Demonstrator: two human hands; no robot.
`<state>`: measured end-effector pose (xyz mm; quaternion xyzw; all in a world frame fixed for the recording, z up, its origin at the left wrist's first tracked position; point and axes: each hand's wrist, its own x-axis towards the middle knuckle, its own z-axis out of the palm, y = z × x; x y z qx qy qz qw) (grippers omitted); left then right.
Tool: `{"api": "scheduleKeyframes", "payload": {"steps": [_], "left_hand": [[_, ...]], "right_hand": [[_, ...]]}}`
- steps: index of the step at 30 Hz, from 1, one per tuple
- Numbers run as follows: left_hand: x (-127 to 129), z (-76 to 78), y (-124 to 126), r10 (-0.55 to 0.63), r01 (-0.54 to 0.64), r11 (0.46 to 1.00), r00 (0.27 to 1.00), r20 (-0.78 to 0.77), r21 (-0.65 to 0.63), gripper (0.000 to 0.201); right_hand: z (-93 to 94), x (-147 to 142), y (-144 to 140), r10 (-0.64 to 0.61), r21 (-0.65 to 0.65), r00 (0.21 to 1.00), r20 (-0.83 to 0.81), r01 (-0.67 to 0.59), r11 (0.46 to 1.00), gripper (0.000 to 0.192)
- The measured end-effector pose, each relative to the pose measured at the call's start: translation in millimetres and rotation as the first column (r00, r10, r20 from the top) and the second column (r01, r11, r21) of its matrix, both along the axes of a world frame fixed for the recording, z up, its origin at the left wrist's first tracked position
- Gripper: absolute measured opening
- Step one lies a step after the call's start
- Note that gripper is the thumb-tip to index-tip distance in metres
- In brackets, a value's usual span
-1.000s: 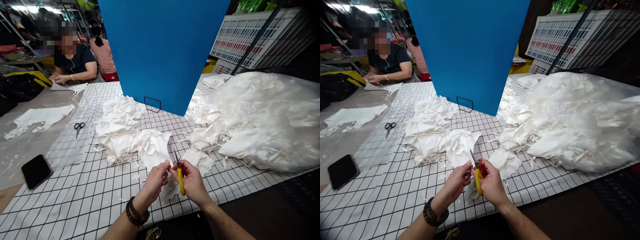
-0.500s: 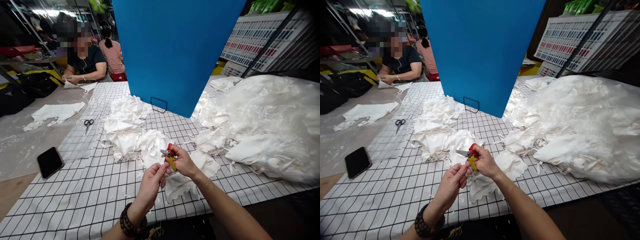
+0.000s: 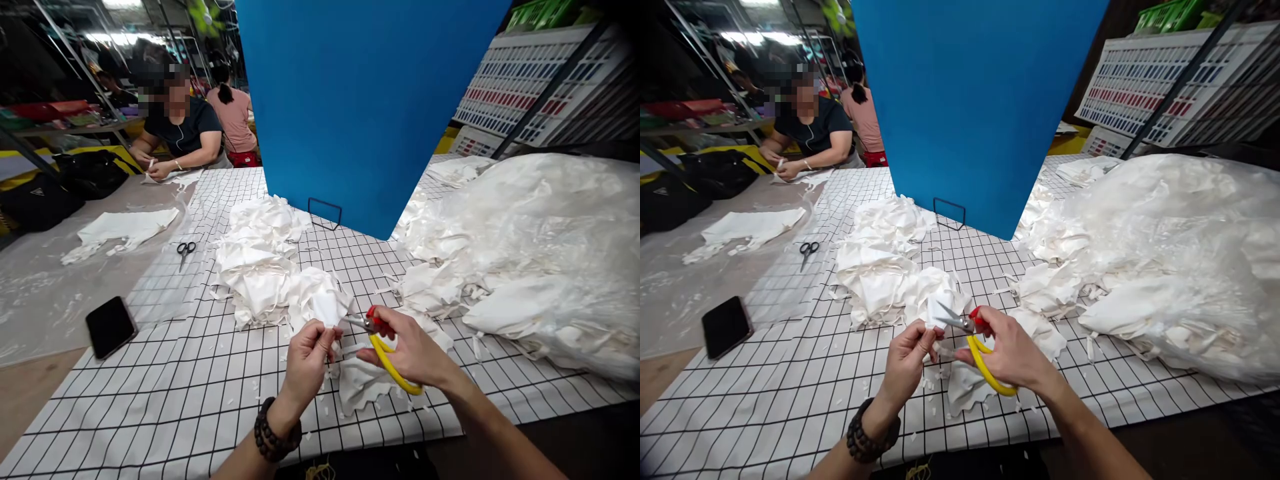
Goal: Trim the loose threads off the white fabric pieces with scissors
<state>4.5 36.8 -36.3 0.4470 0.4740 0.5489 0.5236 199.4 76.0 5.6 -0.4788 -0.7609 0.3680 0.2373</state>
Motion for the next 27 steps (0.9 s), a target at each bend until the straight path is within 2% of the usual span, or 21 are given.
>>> {"api": "scheduleKeyframes", "payload": {"steps": [3,6,11,27], "left_hand": [[-2,-2.5,2,-0.042,0.045,0.999,0.994,-0.101,0.024,0.023],[-2,-1.9,2,-0.090,0.098,0.994,0.985,-0.147,0.045,0.020],[0,2.2,0,-0.134,0.144,0.988,0.978,-0.163,0.050,0.020],[-2,6.0,-2,-0.167,0.168,0.986,0.980,-0.107,-0.002,0.024]], "right_hand": [[17.7,10,-4,0.037,0.129,0.973,0.226,-0.068,0.989,0.038],[23.2,7,-8,0.034,0.194,0.952,0.305,-0.097,0.976,0.036],[20.2,1,-8,0.049,0.201,0.948,0.313,-0.116,0.973,0.036],[13.1,1,-10,0.023,0.199,0.937,0.349,-0.098,0.975,0.035]]}}
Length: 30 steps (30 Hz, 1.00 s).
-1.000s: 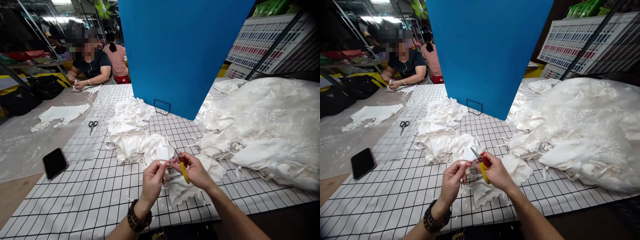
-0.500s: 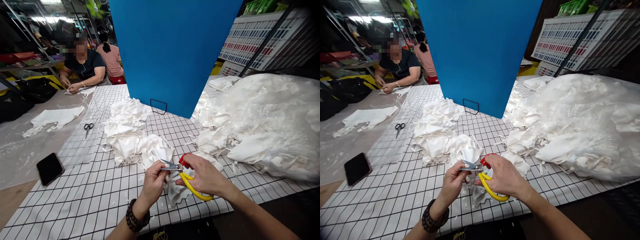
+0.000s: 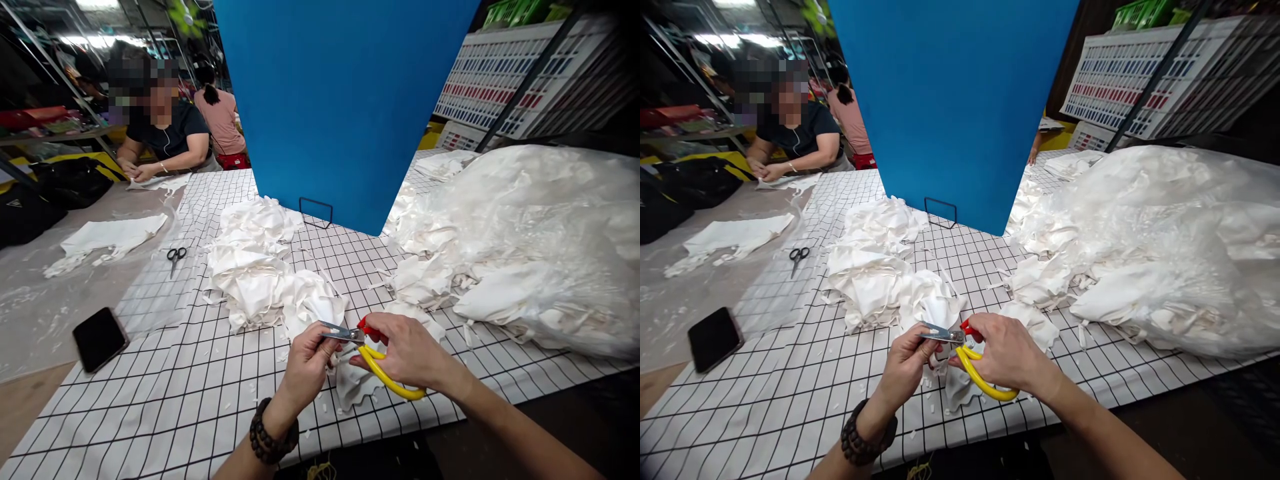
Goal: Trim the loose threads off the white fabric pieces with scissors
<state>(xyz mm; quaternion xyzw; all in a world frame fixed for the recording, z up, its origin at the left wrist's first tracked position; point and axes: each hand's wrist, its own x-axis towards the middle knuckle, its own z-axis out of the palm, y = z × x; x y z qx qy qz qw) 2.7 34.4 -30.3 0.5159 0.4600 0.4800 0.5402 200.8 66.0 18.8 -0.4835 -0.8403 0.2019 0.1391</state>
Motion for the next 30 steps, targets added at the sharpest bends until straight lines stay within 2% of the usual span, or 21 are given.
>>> {"api": "scheduleKeyframes", "payload": {"steps": [11,17,20,23,25,27,29,30], "left_hand": [[-1,2.2,0,-0.037,0.047,0.995,0.992,0.117,-0.084,0.025],[-4,1.0,0,-0.051,0.074,0.986,0.987,0.150,-0.149,0.026],[-1,-1.9,1,-0.061,0.085,0.985,0.985,0.161,-0.151,0.028],[0,-1.0,5,-0.057,0.070,0.991,0.992,0.114,-0.114,0.028],[-9,5.0,14,-0.013,0.017,0.997,0.999,0.050,-0.070,0.026],[-31,17.0,32,0.112,-0.111,0.993,0.993,-0.025,0.026,0.024],[-63,34.0,58,0.294,-0.271,0.947,0.948,-0.123,0.174,0.022],[-79,43.1,71,0.385,-0.328,0.909,0.898,-0.212,0.258,0.022]], "right_hand": [[0.6,1,1,0.021,0.054,1.000,-0.008,-0.021,0.998,0.036],[-11.7,1,2,0.010,0.092,1.000,0.005,-0.011,0.996,0.040],[-16.5,1,0,0.000,-0.004,0.995,-0.103,-0.001,1.000,0.040],[-17.7,9,2,-0.092,-0.270,0.949,-0.302,0.007,0.963,0.037],[-18.9,24,9,-0.221,-0.425,0.871,-0.439,0.015,0.905,0.035],[-23.0,47,19,-0.370,-0.489,0.778,-0.508,0.093,0.867,0.035],[-31.3,74,30,-0.501,-0.486,0.727,-0.469,0.261,0.834,0.035],[-36.8,87,35,-0.557,-0.469,0.722,-0.411,0.356,0.808,0.034]]}}
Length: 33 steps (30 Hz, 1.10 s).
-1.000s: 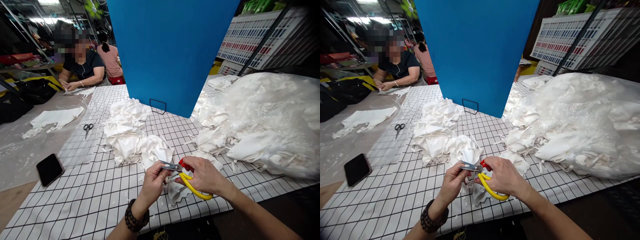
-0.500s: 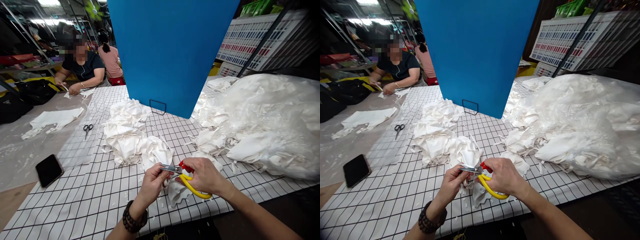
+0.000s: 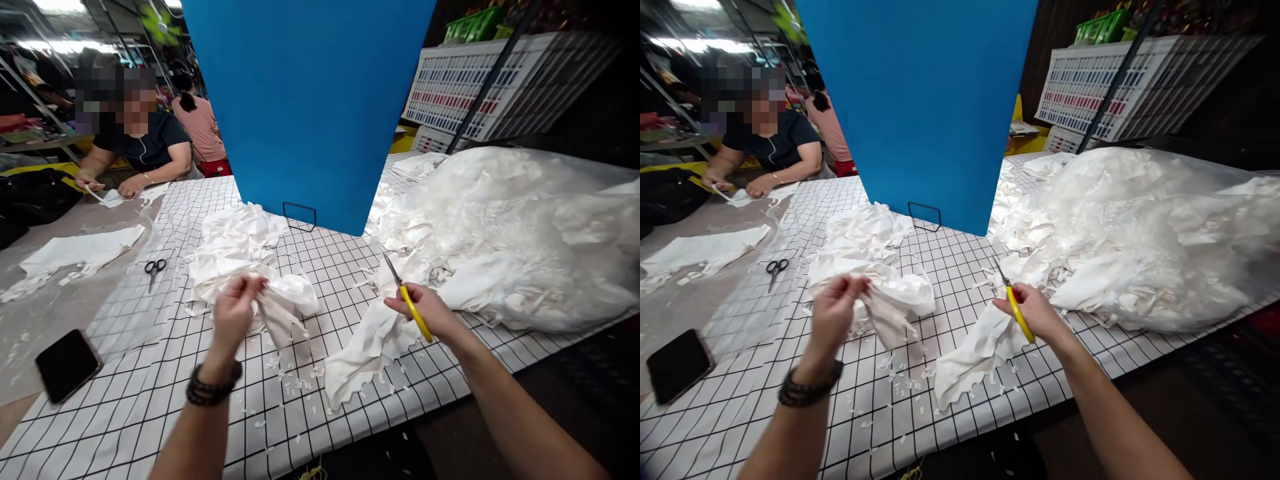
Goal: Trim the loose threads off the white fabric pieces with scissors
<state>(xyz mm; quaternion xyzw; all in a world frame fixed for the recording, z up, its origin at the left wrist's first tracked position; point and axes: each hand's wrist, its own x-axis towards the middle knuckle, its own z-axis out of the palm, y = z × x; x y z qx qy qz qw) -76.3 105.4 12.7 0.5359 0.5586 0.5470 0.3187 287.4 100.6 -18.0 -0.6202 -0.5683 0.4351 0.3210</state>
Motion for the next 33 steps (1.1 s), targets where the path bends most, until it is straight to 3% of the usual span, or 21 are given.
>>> {"api": "scheduleKeyframes", "payload": {"steps": [1,3,5,6,7,8,9,10,11,12,13,14,16,18,20,23,27,30,33], "left_hand": [[-14,8.5,12,0.057,-0.059,0.998,0.984,-0.166,-0.002,0.024],[-28,20.9,28,0.105,-0.181,0.980,0.831,-0.546,-0.086,0.031],[-18,22.5,28,0.110,-0.310,0.943,0.631,-0.768,-0.120,0.040],[-4,18.3,23,0.087,-0.315,0.941,0.585,-0.806,-0.127,0.043],[14,10.9,14,0.026,-0.249,0.957,0.590,-0.807,-0.151,0.044],[34,0.5,5,-0.094,-0.090,0.977,0.638,-0.764,-0.196,0.043],[54,-12.0,-5,-0.304,0.144,0.948,0.666,-0.681,-0.283,0.039],[73,-25.7,-14,-0.538,0.377,0.843,0.632,-0.558,-0.385,0.037],[89,-39.7,-20,-0.718,0.535,0.695,0.558,-0.417,-0.480,0.037],[101,-52.6,-24,-0.814,0.614,0.575,0.493,-0.307,-0.540,0.039],[109,-63.6,-26,-0.860,0.649,0.498,0.451,-0.236,-0.575,0.040],[113,-71.8,-25,-0.877,0.655,0.463,0.438,-0.200,-0.596,0.039],[113,-78.4,-21,-0.873,0.653,0.468,0.446,-0.198,-0.596,0.032],[106,-72.8,-17,-0.865,0.667,0.486,0.458,-0.204,-0.565,0.028],[100,-60.0,-14,-0.822,0.694,0.566,0.513,-0.246,-0.446,0.027],[93,-42.1,-13,-0.709,0.688,0.702,0.654,-0.263,-0.182,0.022],[78,-32.8,-15,-0.604,0.609,0.790,0.748,-0.274,-0.078,0.025],[60,-27.8,-25,-0.594,0.601,0.795,0.738,-0.320,-0.088,0.026],[43,-19.9,-43,-0.694,0.677,0.714,0.648,-0.313,-0.179,0.025]], "right_hand": [[-6.0,12,3,-0.042,-0.015,0.995,0.087,0.044,0.999,0.032],[-18.3,27,3,-0.064,-0.050,0.975,0.211,0.077,0.996,0.026],[-28.9,29,-4,-0.024,-0.087,0.972,0.234,0.046,0.995,0.024],[-33.2,26,-9,0.006,-0.101,0.976,0.217,0.016,0.995,0.025],[-36.8,20,-15,0.044,-0.116,0.980,0.196,-0.021,0.993,0.026],[-39.9,13,-22,0.089,-0.131,0.982,0.169,-0.067,0.989,0.027],[-42.7,5,-28,0.133,-0.143,0.981,0.139,-0.113,0.983,0.028],[-45.4,-3,-34,0.175,-0.151,0.978,0.113,-0.157,0.976,0.029],[-48.1,-10,-39,0.209,-0.153,0.973,0.093,-0.194,0.969,0.029],[-50.7,-16,-43,0.234,-0.148,0.969,0.081,-0.220,0.964,0.028],[-53.0,-20,-46,0.247,-0.136,0.966,0.075,-0.235,0.962,0.025],[-54.9,-23,-49,0.250,-0.118,0.966,0.073,-0.240,0.963,0.021],[-56.1,-24,-51,0.238,-0.075,0.969,0.061,-0.234,0.969,0.014],[-52.8,-24,-52,0.214,-0.023,0.976,0.029,-0.214,0.977,0.012],[-45.1,-26,-53,0.151,0.074,0.988,-0.031,-0.148,0.986,0.015],[-32.2,-31,-52,0.053,0.257,0.995,-0.090,-0.028,0.966,0.018],[-33.2,-28,-44,0.103,0.267,0.995,-0.012,-0.096,0.959,0.021],[-51.9,-11,-33,0.018,0.199,0.997,0.081,-0.034,0.979,0.022],[-69.7,9,-24,-0.128,0.199,0.982,0.137,0.100,0.975,0.026]]}}
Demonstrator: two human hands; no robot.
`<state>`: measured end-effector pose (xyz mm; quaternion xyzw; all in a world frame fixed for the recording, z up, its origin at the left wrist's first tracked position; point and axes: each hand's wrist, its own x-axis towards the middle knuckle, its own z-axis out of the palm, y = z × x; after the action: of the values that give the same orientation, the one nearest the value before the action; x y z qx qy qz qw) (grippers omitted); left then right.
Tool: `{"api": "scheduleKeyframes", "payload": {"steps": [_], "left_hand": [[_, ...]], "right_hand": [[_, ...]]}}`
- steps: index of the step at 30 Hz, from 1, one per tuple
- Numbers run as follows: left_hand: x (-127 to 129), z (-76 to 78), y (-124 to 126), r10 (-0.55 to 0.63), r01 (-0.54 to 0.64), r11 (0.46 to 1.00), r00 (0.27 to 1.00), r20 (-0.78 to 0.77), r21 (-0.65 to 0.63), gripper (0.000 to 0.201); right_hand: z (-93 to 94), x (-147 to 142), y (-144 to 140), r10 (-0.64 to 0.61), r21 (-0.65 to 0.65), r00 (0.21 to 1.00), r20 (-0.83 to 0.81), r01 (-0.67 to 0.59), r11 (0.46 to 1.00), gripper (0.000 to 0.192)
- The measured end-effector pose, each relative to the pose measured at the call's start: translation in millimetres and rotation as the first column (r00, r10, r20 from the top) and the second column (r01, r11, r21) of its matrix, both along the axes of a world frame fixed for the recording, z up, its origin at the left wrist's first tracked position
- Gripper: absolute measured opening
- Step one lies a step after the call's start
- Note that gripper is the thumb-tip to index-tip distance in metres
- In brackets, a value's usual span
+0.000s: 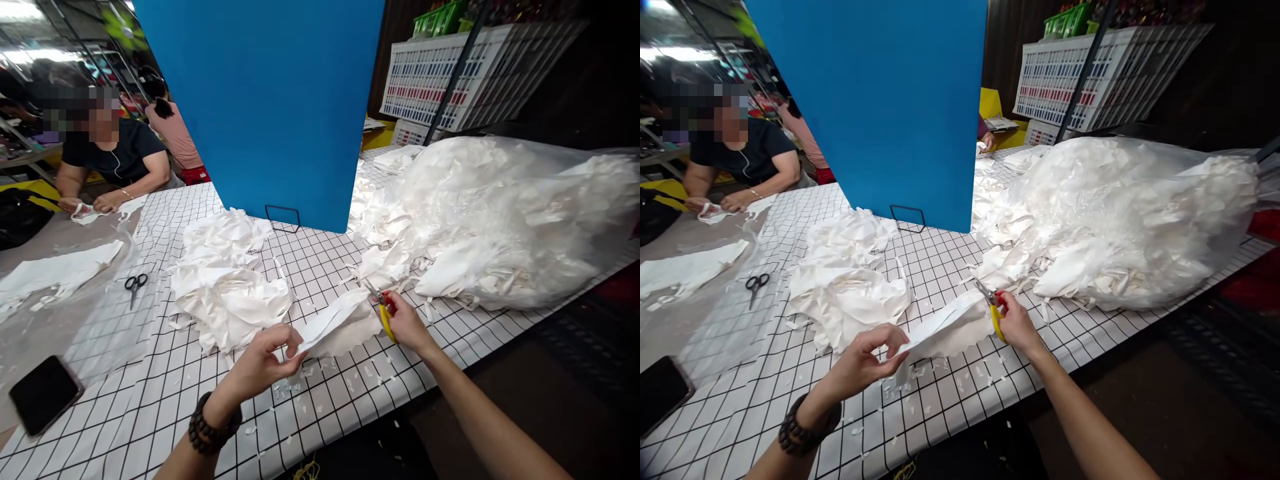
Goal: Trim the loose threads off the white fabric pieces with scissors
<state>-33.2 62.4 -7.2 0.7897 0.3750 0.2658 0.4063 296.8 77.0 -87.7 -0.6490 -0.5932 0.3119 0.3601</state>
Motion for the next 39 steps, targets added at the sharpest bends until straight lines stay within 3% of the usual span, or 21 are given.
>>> {"api": "scheduleKeyframes", "payload": {"steps": [2,5,8,11,14,16,18,21,24,26,28,31,32,34,36,39], "left_hand": [[-6,4.0,-12,-0.081,0.076,0.994,0.994,-0.070,-0.083,0.024],[-9,4.7,-22,-0.125,0.093,0.982,0.973,-0.195,-0.162,0.022],[-11,1.4,-22,-0.100,0.063,0.988,0.957,-0.274,-0.143,0.020],[-20,-0.2,-10,-0.021,0.001,0.998,0.946,-0.325,-0.060,0.018],[-30,2.6,16,0.179,-0.158,0.984,0.925,-0.335,0.088,0.019],[-31,7.2,41,0.343,-0.295,0.933,0.902,-0.262,0.208,0.021],[-22,12.7,70,0.466,-0.429,0.863,0.880,-0.094,0.268,0.021],[5,17.5,111,0.552,-0.588,0.800,0.798,0.243,0.115,0.023],[32,8.8,123,0.625,-0.643,0.762,0.702,0.342,-0.075,0.022],[43,-7.0,106,0.660,-0.656,0.745,0.697,0.278,-0.122,0.027],[49,-28.4,71,0.662,-0.635,0.750,0.726,0.187,-0.186,0.028],[58,-58.5,9,0.558,-0.506,0.774,0.829,0.031,-0.381,0.037],[61,-65.5,-7,0.500,-0.439,0.750,0.866,-0.011,-0.496,0.042],[66,-73.8,-29,0.431,-0.312,0.645,0.902,-0.005,-0.697,0.049],[67,-75.5,-36,0.442,-0.216,0.555,0.895,0.065,-0.803,0.049],[65,-71.5,-32,0.480,-0.162,0.534,0.866,0.140,-0.830,0.043]], "right_hand": [[-4.5,8,6,-0.038,0.011,0.999,0.019,0.038,0.999,0.031],[-2.2,7,16,0.030,0.009,0.999,0.041,-0.031,0.999,0.035],[-0.4,0,31,0.116,0.000,0.992,0.056,-0.116,0.993,0.021],[-1.3,0,45,0.096,0.009,0.993,0.062,-0.097,0.995,0.011],[7.1,7,49,0.071,0.011,0.997,0.012,-0.071,0.997,0.017],[23.8,11,43,0.075,0.018,0.996,-0.046,-0.074,0.997,0.022],[48.6,11,31,0.080,0.064,0.988,-0.134,-0.071,0.995,0.026],[86.3,1,4,0.106,0.165,0.935,-0.339,-0.052,0.985,0.029],[98.8,-20,-22,0.169,0.091,0.887,-0.429,-0.143,0.985,0.029],[86.7,-37,-35,0.164,-0.028,0.886,-0.434,-0.196,0.980,0.030],[63.6,-54,-44,0.130,-0.108,0.888,-0.441,-0.196,0.975,0.030],[27.8,-77,-53,0.117,-0.140,0.874,-0.472,-0.205,0.969,0.029],[19.2,-83,-56,0.117,-0.143,0.860,-0.496,-0.214,0.966,0.030],[8.7,-94,-59,0.117,-0.156,0.823,-0.555,-0.241,0.958,0.033],[5.8,-101,-61,0.119,-0.172,0.785,-0.608,-0.277,0.945,0.036],[8.0,-106,-62,0.113,-0.193,0.743,-0.659,-0.313,0.930,0.040]]}}
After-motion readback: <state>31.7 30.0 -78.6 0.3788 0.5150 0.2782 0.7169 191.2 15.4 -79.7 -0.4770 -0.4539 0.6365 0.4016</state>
